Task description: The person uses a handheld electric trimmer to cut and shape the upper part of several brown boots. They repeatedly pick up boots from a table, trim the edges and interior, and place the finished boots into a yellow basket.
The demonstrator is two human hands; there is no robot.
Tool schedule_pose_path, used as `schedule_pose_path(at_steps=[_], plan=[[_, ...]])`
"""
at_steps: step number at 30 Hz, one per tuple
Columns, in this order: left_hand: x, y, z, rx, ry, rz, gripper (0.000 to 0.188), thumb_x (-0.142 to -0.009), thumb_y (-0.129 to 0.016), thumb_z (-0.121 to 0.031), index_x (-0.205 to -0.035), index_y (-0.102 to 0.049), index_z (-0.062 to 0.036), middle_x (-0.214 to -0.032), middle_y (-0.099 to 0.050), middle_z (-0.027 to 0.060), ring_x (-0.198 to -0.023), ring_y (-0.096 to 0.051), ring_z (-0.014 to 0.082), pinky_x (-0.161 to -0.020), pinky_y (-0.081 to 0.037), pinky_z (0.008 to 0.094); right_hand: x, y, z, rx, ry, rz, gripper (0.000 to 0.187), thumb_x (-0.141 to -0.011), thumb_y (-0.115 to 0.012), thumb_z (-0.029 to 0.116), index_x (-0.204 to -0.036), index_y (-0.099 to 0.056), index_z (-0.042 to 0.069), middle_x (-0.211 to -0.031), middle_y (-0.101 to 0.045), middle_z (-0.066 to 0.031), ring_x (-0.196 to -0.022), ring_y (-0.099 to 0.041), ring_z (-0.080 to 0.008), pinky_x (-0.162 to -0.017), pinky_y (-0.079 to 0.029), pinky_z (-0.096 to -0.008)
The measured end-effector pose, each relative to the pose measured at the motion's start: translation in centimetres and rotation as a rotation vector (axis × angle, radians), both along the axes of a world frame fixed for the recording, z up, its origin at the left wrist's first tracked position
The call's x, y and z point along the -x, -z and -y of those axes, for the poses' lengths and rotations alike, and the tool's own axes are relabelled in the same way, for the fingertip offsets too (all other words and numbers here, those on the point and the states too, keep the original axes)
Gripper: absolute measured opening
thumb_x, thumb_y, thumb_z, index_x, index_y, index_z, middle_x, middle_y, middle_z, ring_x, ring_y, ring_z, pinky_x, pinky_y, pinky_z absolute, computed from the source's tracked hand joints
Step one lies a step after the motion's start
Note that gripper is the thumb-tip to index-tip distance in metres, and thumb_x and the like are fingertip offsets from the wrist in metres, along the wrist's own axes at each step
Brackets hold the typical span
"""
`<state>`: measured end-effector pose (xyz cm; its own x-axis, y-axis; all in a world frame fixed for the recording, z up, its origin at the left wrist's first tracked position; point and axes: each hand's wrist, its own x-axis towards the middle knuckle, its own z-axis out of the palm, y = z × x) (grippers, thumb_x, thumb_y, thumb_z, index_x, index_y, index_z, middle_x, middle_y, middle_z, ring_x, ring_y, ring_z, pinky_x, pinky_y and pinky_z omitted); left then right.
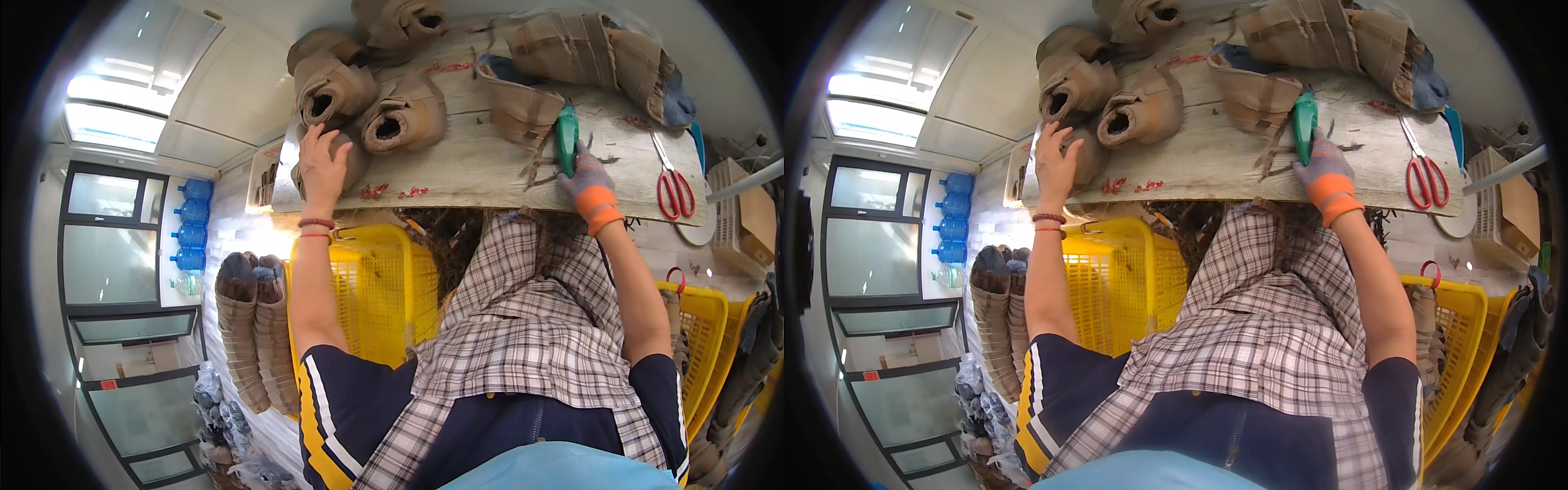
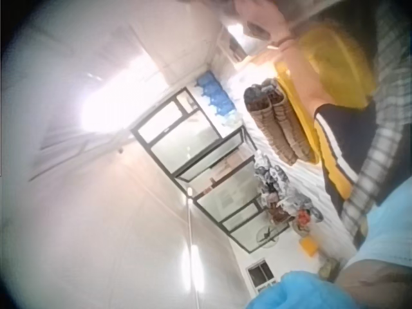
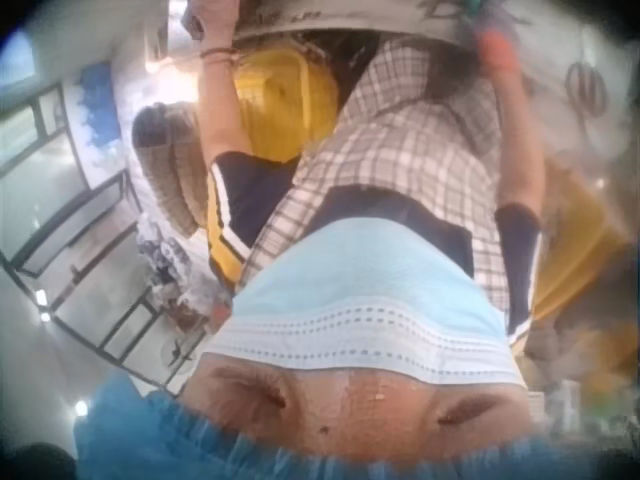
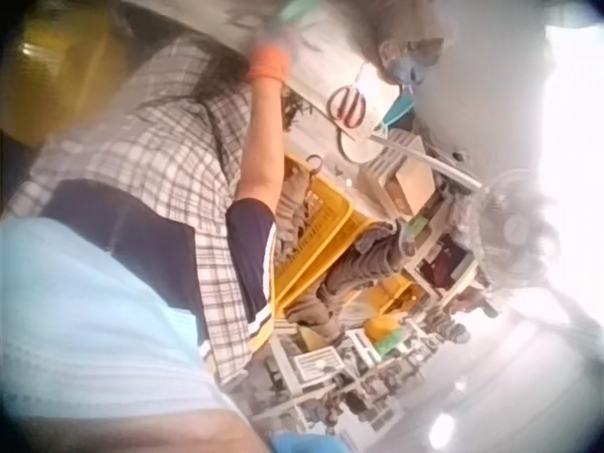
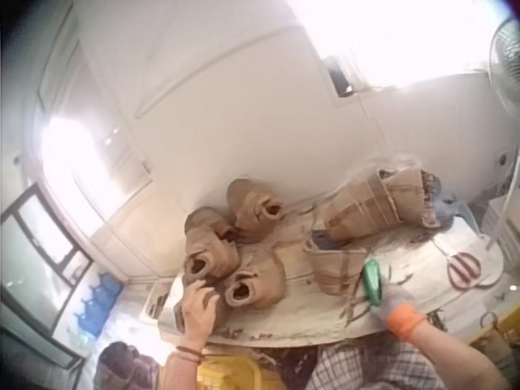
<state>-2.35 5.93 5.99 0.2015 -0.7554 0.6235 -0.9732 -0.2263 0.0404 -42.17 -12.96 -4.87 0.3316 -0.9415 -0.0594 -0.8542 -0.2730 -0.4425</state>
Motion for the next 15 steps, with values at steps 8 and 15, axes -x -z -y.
schedule_pose_path(at_steps=[8,15], plan=[[17.1,11.2,8.8,0.193,0.399,-2.115,0.025,-0.088,-0.065,-0.016,-0.106,-0.06,0.0006,-0.101,-0.064,0.0118,-0.093,-0.061,0.0222,-0.082,-0.051,0.0373,4.7,2.0,0.6,-0.244,0.027,0.301,0.069,-0.069,-0.065,0.021,-0.131,-0.046,-0.001,-0.104,-0.064,-0.0228,-0.091,-0.064,-0.0326,-0.081,-0.05,-0.0387],[20.8,12.8,17.5,0.531,0.299,-2.642,0.044,-0.079,-0.073,-0.012,-0.118,-0.054,-0.003,-0.118,-0.059,0.0095,-0.113,-0.052,0.0295,-0.103,-0.037,0.0486,8.2,-0.1,-1.2,-0.472,0.135,0.434,0.052,-0.074,-0.073,0.035,-0.107,-0.061,-0.003,-0.075,-0.064,-0.0135,-0.062,-0.061,-0.0191,-0.059,-0.05,-0.0317]])
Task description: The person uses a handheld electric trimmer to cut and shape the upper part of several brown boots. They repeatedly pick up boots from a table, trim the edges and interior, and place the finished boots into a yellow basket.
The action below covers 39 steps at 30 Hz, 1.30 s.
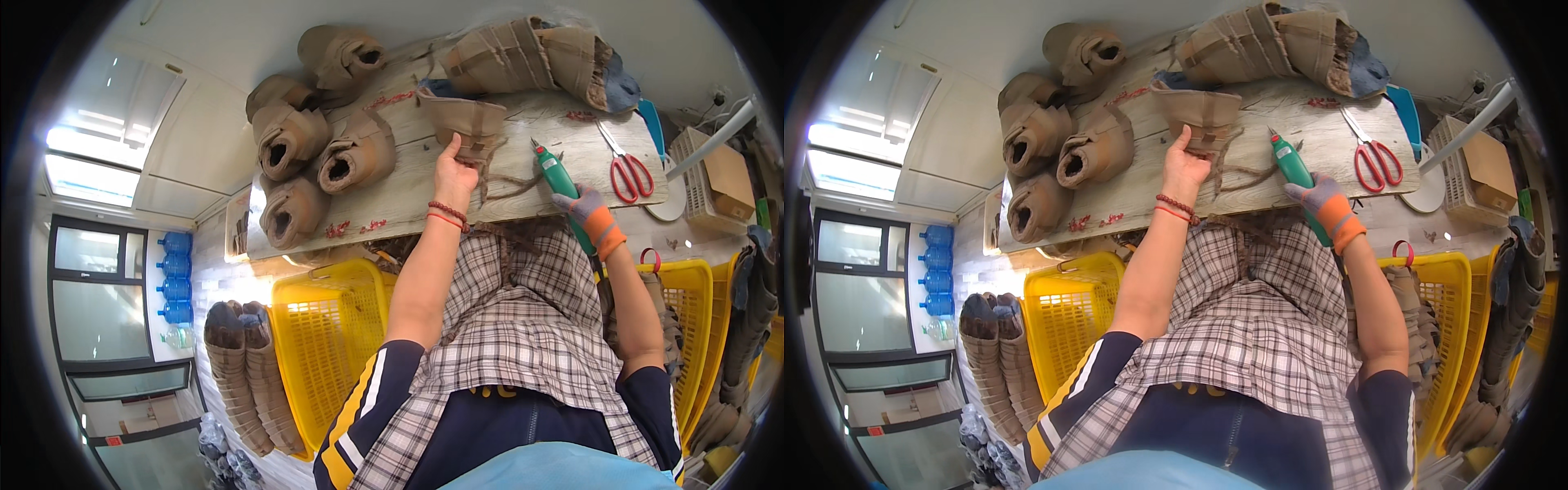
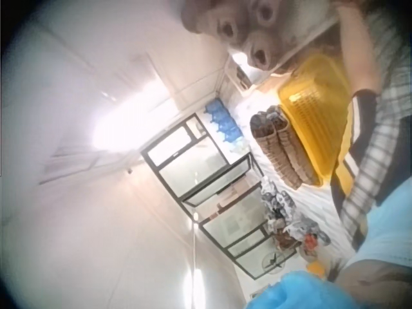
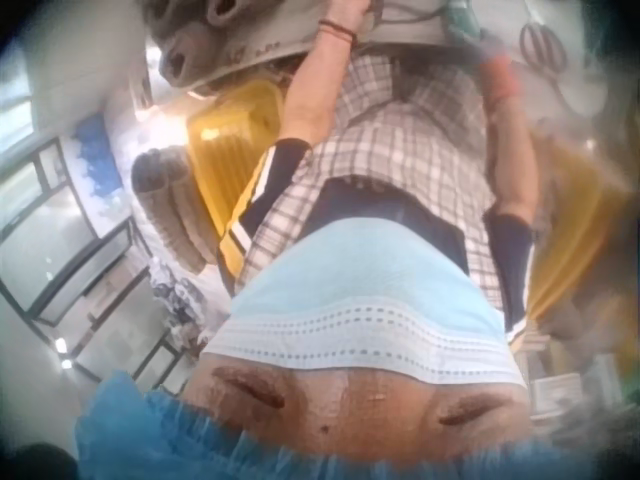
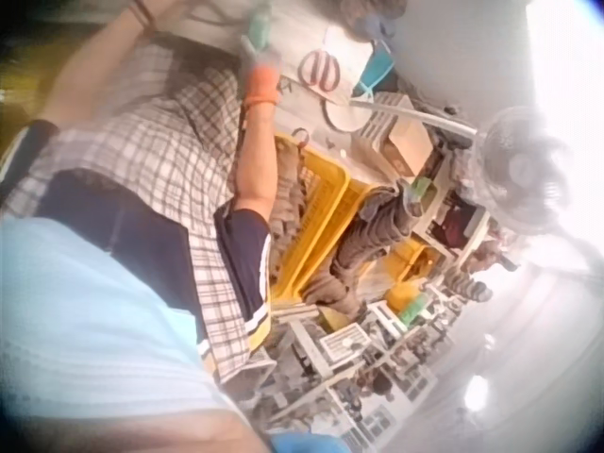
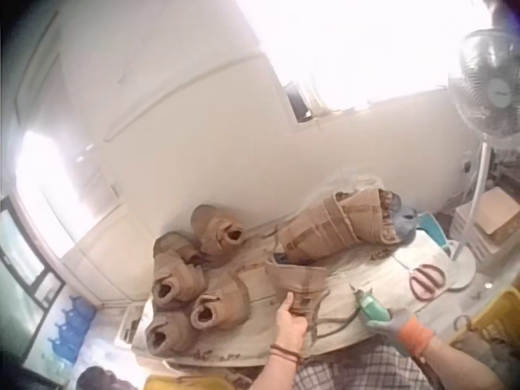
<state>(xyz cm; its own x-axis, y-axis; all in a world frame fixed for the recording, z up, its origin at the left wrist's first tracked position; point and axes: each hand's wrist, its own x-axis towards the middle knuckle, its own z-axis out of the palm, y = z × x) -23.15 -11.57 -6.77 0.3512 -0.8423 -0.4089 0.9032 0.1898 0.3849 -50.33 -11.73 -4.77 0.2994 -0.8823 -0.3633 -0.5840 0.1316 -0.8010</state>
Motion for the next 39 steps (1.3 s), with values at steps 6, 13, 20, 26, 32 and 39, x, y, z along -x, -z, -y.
schedule_pose_path(at_steps=[6,13,20,26,32,39], plan=[[-2.3,-4.3,-3.7,0.17,-0.036,0.189,0.035,-0.084,-0.068,-0.013,-0.116,-0.056,-0.0041,-0.116,-0.062,0.0093,-0.109,-0.057,0.0274,-0.098,-0.045,0.0479,4.4,-1.5,-3.7,0.235,0.077,0.163,0.052,-0.077,-0.074,0.036,-0.107,-0.06,-0.004,-0.079,-0.065,-0.0123,-0.068,-0.062,-0.0159,-0.064,-0.05,-0.0296],[-7.2,-9.8,-11.0,0.283,0.161,0.051,0.037,-0.091,-0.057,-0.014,-0.124,-0.05,0.0011,-0.126,-0.056,0.0172,-0.119,-0.052,0.0329,-0.103,-0.04,0.0522,5.2,-5.5,-6.3,0.342,0.057,0.291,0.049,-0.077,-0.077,0.03,-0.106,-0.059,-0.003,-0.08,-0.064,-0.0112,-0.072,-0.059,-0.0122,-0.065,-0.049,-0.0273],[-10.0,-8.6,-13.8,0.16,0.113,-0.194,0.025,-0.092,-0.049,-0.006,-0.115,-0.055,0.0023,-0.119,-0.06,0.0181,-0.11,-0.058,0.0321,-0.097,-0.047,0.0474,3.5,-8.6,-8.1,1.134,-0.153,-0.024,0.047,-0.063,-0.083,0.04,-0.092,-0.064,0.008,-0.07,-0.063,-0.0119,-0.061,-0.059,-0.0313,-0.055,-0.048,-0.0385],[-8.6,-8.1,-15.9,0.188,0.15,-0.238,0.024,-0.094,-0.042,-0.007,-0.109,-0.057,0.0034,-0.114,-0.062,0.0197,-0.108,-0.059,0.0326,-0.097,-0.046,0.0487,3.5,-6.6,-7.1,1.158,-0.232,-0.125,0.048,-0.061,-0.084,0.037,-0.094,-0.064,0.008,-0.07,-0.061,-0.0111,-0.061,-0.057,-0.0305,-0.056,-0.046,-0.0384],[-8.4,-8.0,-16.6,0.21,0.162,-0.379,0.022,-0.094,-0.042,-0.008,-0.105,-0.058,0.0034,-0.111,-0.062,0.0197,-0.108,-0.059,0.0329,-0.098,-0.045,0.0503,3.4,-6.1,-7.2,1.145,-0.278,-0.128,0.052,-0.06,-0.085,0.035,-0.095,-0.062,0.005,-0.069,-0.06,-0.0113,-0.06,-0.056,-0.0306,-0.055,-0.045,-0.0388],[-7.4,-8.5,-16.3,0.203,0.166,-0.371,0.022,-0.094,-0.041,-0.008,-0.105,-0.057,0.0035,-0.112,-0.061,0.0203,-0.108,-0.059,0.0334,-0.097,-0.046,0.0512,3.5,-5.5,-7.0,1.278,-0.3,-0.117,0.054,-0.06,-0.085,0.037,-0.096,-0.061,0.005,-0.069,-0.06,-0.0106,-0.059,-0.057,-0.0294,-0.055,-0.045,-0.0384]])
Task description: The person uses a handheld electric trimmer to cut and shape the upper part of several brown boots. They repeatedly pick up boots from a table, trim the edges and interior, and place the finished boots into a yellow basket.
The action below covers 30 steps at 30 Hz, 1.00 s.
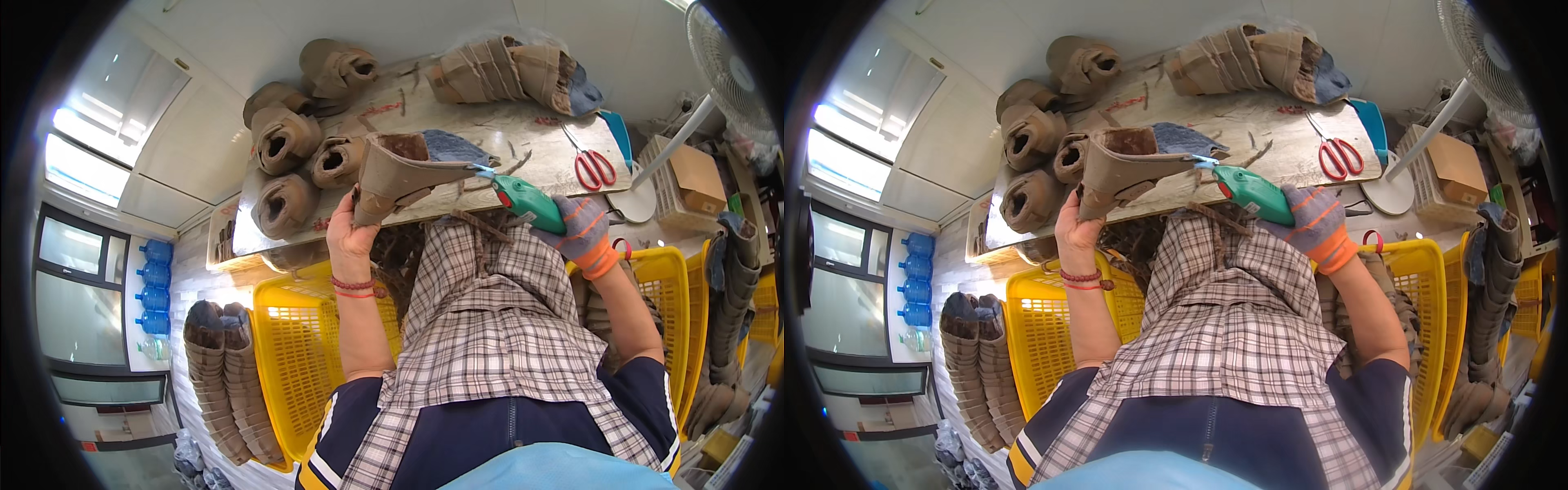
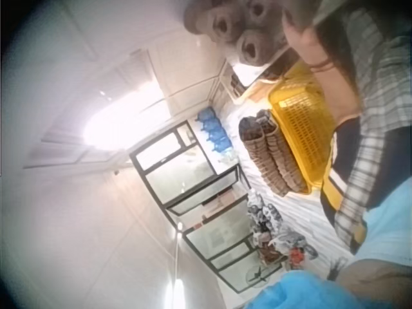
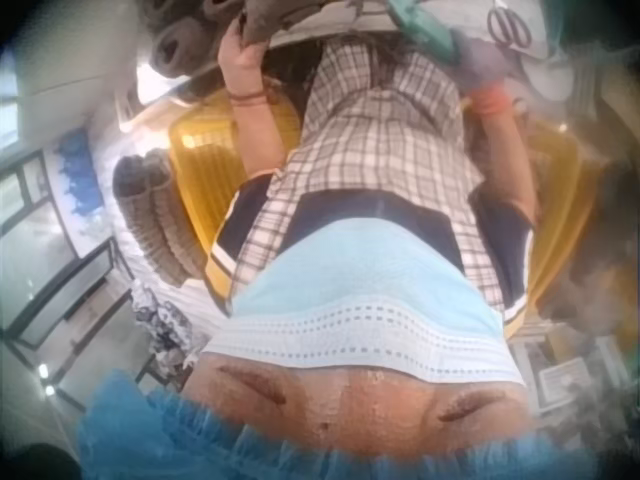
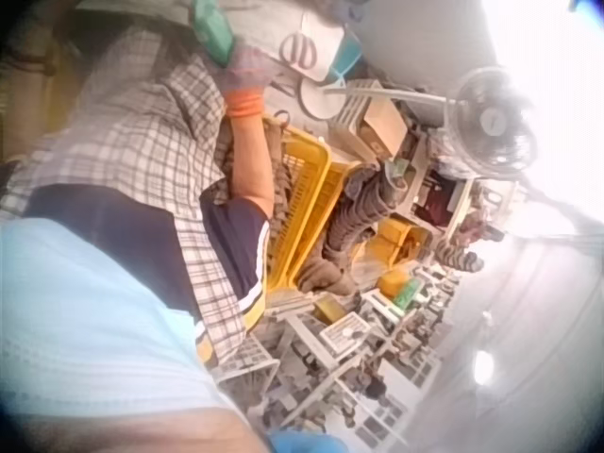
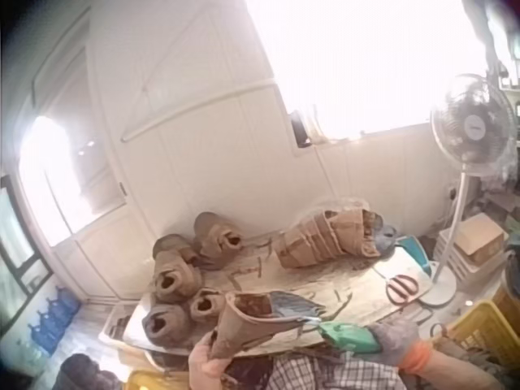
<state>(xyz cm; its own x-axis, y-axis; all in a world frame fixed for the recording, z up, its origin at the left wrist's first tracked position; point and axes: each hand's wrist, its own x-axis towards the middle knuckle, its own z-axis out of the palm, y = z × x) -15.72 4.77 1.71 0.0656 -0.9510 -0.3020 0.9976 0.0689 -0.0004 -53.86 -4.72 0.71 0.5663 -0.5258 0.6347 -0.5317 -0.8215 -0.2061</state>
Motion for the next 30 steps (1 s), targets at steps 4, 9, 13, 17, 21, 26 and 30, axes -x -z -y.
schedule_pose_path(at_steps=[4,9,13,17,21,26,30], plan=[[-0.3,0.7,0.4,0.0,0.02,-0.016,0.023,-0.094,-0.041,-0.007,-0.107,-0.055,0.0042,-0.112,-0.061,0.021,-0.108,-0.058,0.0338,-0.097,-0.046,0.0505,-0.2,0.5,0.2,-0.026,-0.013,0.008,0.056,-0.058,-0.086,0.038,-0.098,-0.061,0.006,-0.07,-0.061,-0.0103,-0.06,-0.057,-0.0293,-0.055,-0.045,-0.0386],[0.3,0.8,1.0,-0.021,0.067,-0.02,0.023,-0.093,-0.04,-0.006,-0.107,-0.055,0.0049,-0.111,-0.061,0.0215,-0.107,-0.059,0.0336,-0.097,-0.046,0.0497,-0.5,0.7,0.4,-0.02,-0.042,0.057,0.059,-0.058,-0.086,0.039,-0.099,-0.061,0.006,-0.072,-0.061,-0.0103,-0.06,-0.057,-0.0292,-0.055,-0.046,-0.0387],[0.4,1.7,1.4,-0.069,0.047,-0.026,0.023,-0.093,-0.04,-0.006,-0.108,-0.054,0.0051,-0.112,-0.061,0.0211,-0.107,-0.059,0.0332,-0.097,-0.046,0.0495,-0.7,0.6,0.3,-0.037,-0.054,0.062,0.06,-0.057,-0.085,0.041,-0.1,-0.061,0.007,-0.072,-0.061,-0.0098,-0.061,-0.057,-0.0289,-0.054,-0.045,-0.0388],[0.9,2.4,1.7,0.027,0.116,-0.105,0.025,-0.095,-0.039,-0.01,-0.109,-0.054,0.0035,-0.114,-0.06,0.0208,-0.11,-0.057,0.0321,-0.098,-0.044,0.0506,-1.0,0.3,0.2,-0.073,-0.064,0.051,0.06,-0.057,-0.085,0.042,-0.1,-0.062,0.008,-0.073,-0.061,-0.0091,-0.061,-0.056,-0.0288,-0.054,-0.045,-0.0389],[2.1,2.4,2.0,0.08,0.11,-0.057,0.025,-0.094,-0.044,-0.008,-0.113,-0.053,0.005,-0.117,-0.059,0.0196,-0.11,-0.057,0.032,-0.099,-0.045,0.0483,-1.2,0.0,0.0,-0.099,-0.073,0.059,0.06,-0.058,-0.085,0.043,-0.1,-0.062,0.008,-0.074,-0.062,-0.0086,-0.061,-0.057,-0.0286,-0.054,-0.046,-0.0388],[4.0,1.7,2.2,0.21,0.098,0.106,0.032,-0.093,-0.046,-0.009,-0.122,-0.049,0.0045,-0.126,-0.055,0.0182,-0.119,-0.051,0.0328,-0.104,-0.039,0.0497,-1.9,-1.0,-0.6,-0.203,-0.053,0.066,0.052,-0.06,-0.084,0.044,-0.093,-0.065,0.008,-0.071,-0.064,-0.0104,-0.061,-0.061,-0.0289,-0.054,-0.049,-0.0362],[5.3,1.1,2.3,0.201,0.049,0.326,0.04,-0.092,-0.05,-0.01,-0.13,-0.045,0.0021,-0.132,-0.052,0.0161,-0.124,-0.047,0.0326,-0.107,-0.035,0.051,-2.5,-0.8,-1.0,-0.323,-0.065,0.118,0.05,-0.062,-0.083,0.043,-0.091,-0.066,0.006,-0.071,-0.065,-0.012,-0.062,-0.063,-0.0296,-0.056,-0.051,-0.0353]])
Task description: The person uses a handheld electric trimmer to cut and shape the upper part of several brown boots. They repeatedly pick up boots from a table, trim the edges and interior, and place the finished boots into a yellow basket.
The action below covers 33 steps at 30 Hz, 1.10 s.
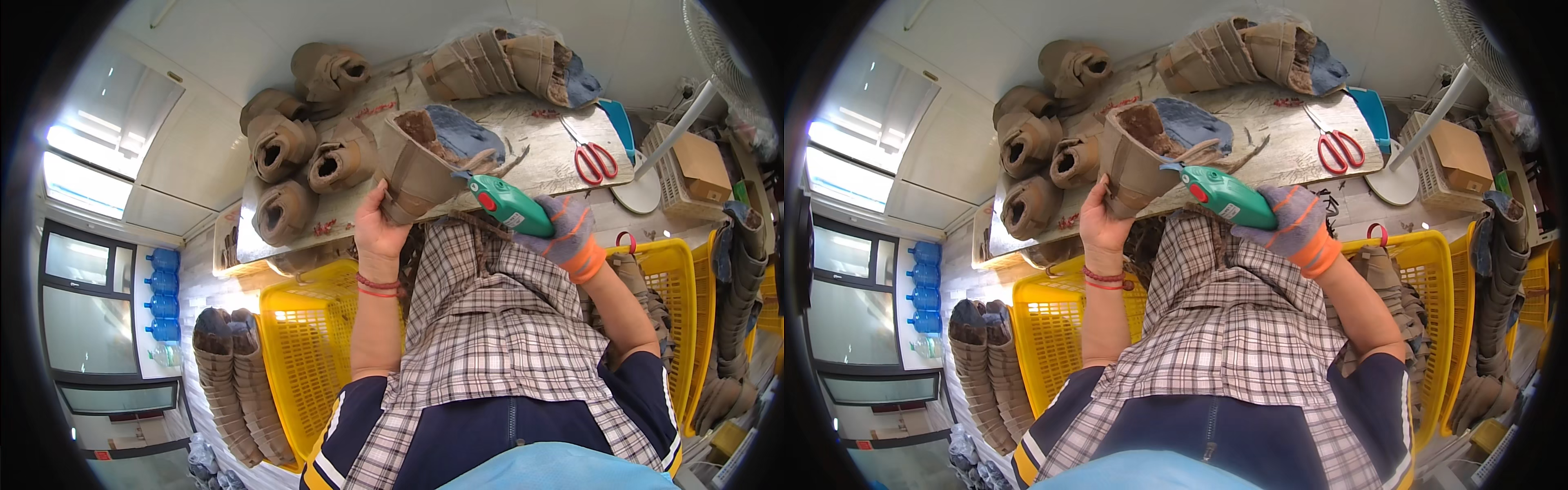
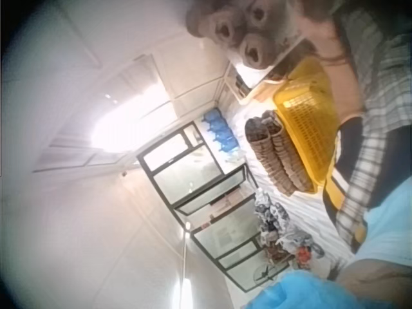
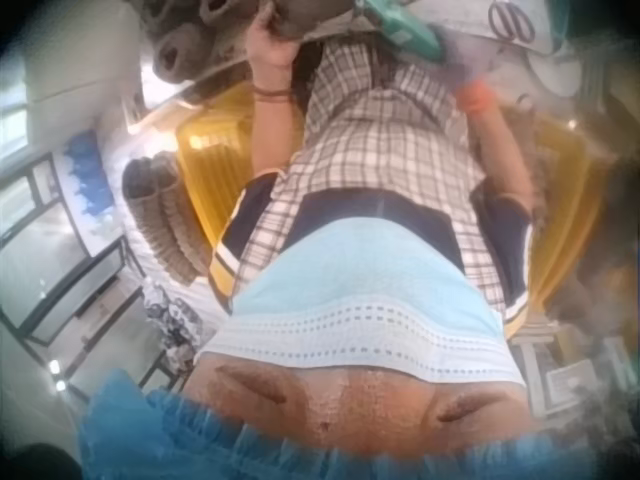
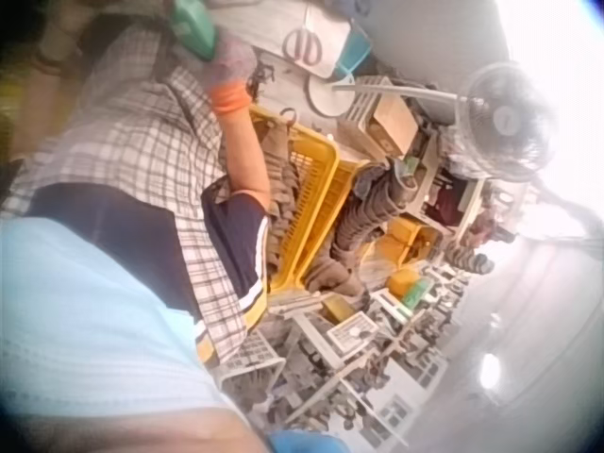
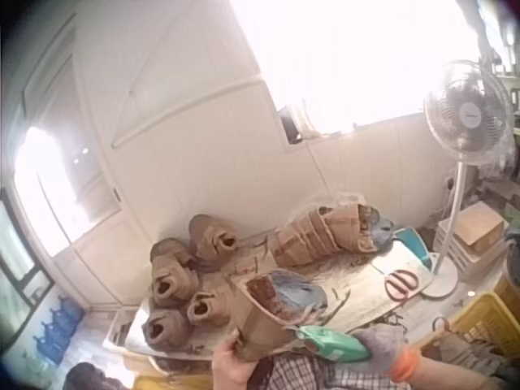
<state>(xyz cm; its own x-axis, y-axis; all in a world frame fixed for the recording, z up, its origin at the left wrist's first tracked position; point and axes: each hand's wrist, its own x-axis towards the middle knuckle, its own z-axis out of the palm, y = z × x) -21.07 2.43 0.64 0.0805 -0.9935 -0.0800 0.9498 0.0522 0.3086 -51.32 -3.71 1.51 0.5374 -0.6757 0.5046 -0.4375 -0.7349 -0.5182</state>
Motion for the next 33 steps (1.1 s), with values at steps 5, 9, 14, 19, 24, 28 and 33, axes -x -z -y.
schedule_pose_path(at_steps=[5,9,14,19,24,28,33], plan=[[2.6,-0.1,0.2,0.065,-0.087,0.178,0.046,-0.092,-0.057,-0.018,-0.133,-0.044,-0.0022,-0.133,-0.051,0.0134,-0.125,-0.046,0.0314,-0.106,-0.035,0.051,-1.3,1.2,-0.7,-0.086,-0.005,0.164,0.049,-0.064,-0.083,0.039,-0.094,-0.066,0.005,-0.071,-0.065,-0.0127,-0.064,-0.064,-0.0297,-0.058,-0.052,-0.0359],[3.6,-0.2,0.3,0.067,-0.199,0.363,0.048,-0.09,-0.062,-0.021,-0.133,-0.046,-0.0045,-0.131,-0.053,0.0106,-0.12,-0.051,0.0287,-0.102,-0.042,0.0471,-1.5,1.9,-1.7,-0.32,0.125,0.231,0.05,-0.066,-0.082,0.04,-0.096,-0.066,0.004,-0.073,-0.066,-0.0141,-0.065,-0.065,-0.0291,-0.059,-0.052,-0.0355],[4.3,0.5,0.5,0.165,-0.384,0.65,0.04,-0.09,-0.062,-0.012,-0.128,-0.052,-0.0033,-0.124,-0.059,0.0079,-0.111,-0.057,0.0227,-0.095,-0.048,0.0391,-1.6,2.1,-2.0,-0.32,0.148,0.186,0.053,-0.068,-0.081,0.041,-0.1,-0.065,0.003,-0.072,-0.066,-0.0145,-0.063,-0.066,-0.0273,-0.059,-0.052,-0.0343],[4.7,1.2,1.0,0.185,-0.504,0.841,0.038,-0.089,-0.065,-0.011,-0.124,-0.056,-0.0003,-0.118,-0.063,0.0069,-0.104,-0.059,0.0159,-0.089,-0.046,0.0299,-2.0,2.5,-2.2,-0.34,0.135,0.245,0.055,-0.069,-0.08,0.041,-0.101,-0.064,0.0,-0.07,-0.066,-0.0142,-0.061,-0.066,-0.0252,-0.057,-0.052,-0.0321],[5.2,1.4,1.1,0.208,-0.571,1.007,0.036,-0.089,-0.065,-0.011,-0.122,-0.058,0.001,-0.117,-0.063,0.006,-0.101,-0.057,0.0134,-0.088,-0.045,0.0272,-2.3,2.8,-2.3,-0.444,0.117,0.332,0.054,-0.07,-0.08,0.042,-0.099,-0.063,-0.001,-0.069,-0.066,-0.0138,-0.059,-0.066,-0.0232,-0.056,-0.052,-0.031],[5.8,2.6,1.1,0.148,-0.634,1.162,0.03,-0.089,-0.065,-0.011,-0.115,-0.061,0.0035,-0.112,-0.065,0.0056,-0.097,-0.058,0.0113,-0.084,-0.045,0.0265,-2.7,3.3,-2.0,-0.41,0.172,0.346,0.053,-0.071,-0.08,0.042,-0.098,-0.063,-0.001,-0.07,-0.066,-0.0136,-0.059,-0.066,-0.0214,-0.056,-0.051,-0.0302],[5.8,4.4,1.1,0.22,-0.646,1.403,0.023,-0.088,-0.066,-0.01,-0.105,-0.063,0.0051,-0.102,-0.068,0.0101,-0.087,-0.063,0.016,-0.074,-0.048,0.0289,-2.9,2.7,-1.8,-0.541,0.194,0.424,0.051,-0.073,-0.08,0.038,-0.099,-0.063,-0.001,-0.068,-0.065,-0.0087,-0.057,-0.061,-0.012,-0.054,-0.049,-0.0263]])
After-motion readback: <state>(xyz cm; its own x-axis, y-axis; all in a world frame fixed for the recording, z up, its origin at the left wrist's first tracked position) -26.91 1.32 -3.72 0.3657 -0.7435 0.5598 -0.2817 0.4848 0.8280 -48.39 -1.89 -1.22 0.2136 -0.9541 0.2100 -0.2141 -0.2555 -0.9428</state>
